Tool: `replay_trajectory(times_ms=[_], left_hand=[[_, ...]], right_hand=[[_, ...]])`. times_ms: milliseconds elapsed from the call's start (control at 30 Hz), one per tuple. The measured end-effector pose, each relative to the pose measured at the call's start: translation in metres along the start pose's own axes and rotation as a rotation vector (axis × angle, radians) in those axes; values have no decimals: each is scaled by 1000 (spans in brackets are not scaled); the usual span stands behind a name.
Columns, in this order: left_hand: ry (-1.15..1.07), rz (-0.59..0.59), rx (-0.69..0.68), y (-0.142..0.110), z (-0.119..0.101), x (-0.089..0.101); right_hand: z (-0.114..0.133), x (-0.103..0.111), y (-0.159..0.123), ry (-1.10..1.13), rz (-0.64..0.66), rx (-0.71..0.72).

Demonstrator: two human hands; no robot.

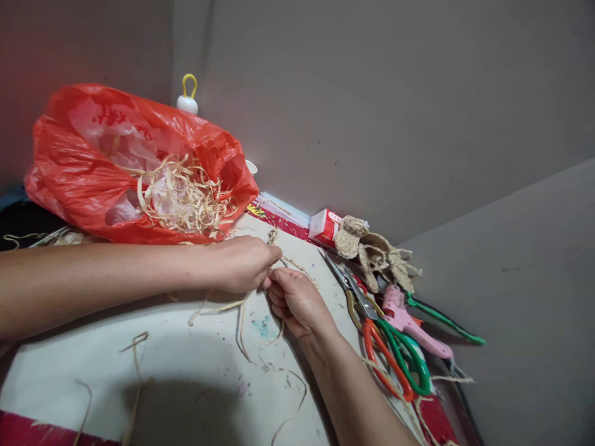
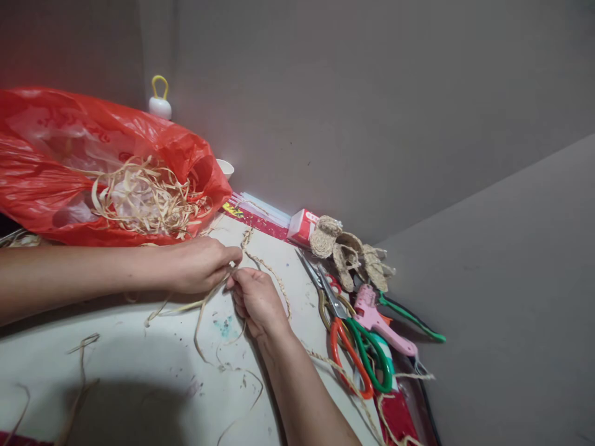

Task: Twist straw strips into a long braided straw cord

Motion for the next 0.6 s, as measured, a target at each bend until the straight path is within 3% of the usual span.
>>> replay_trajectory(times_ms=[233,400,600], left_hand=[[133,-48,-167,-11,-18,-16],[314,-195,-253,-17,-22,-24],[475,-255,-293,-22,-28,-32]], right_hand=[[-2,0,-1,152,47,-48],[0,1,-1,180,127,-104],[-2,1,-1,134,182,-38]])
Point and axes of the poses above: each hand's wrist, its own y-axis towards the middle knuckle, its own x-axis out of the back of the hand, z = x × y, the point moved 2 cm from there along y, towards the middle knuckle, and after that the axes turned 4 degrees about y, right-handed, at the moved point
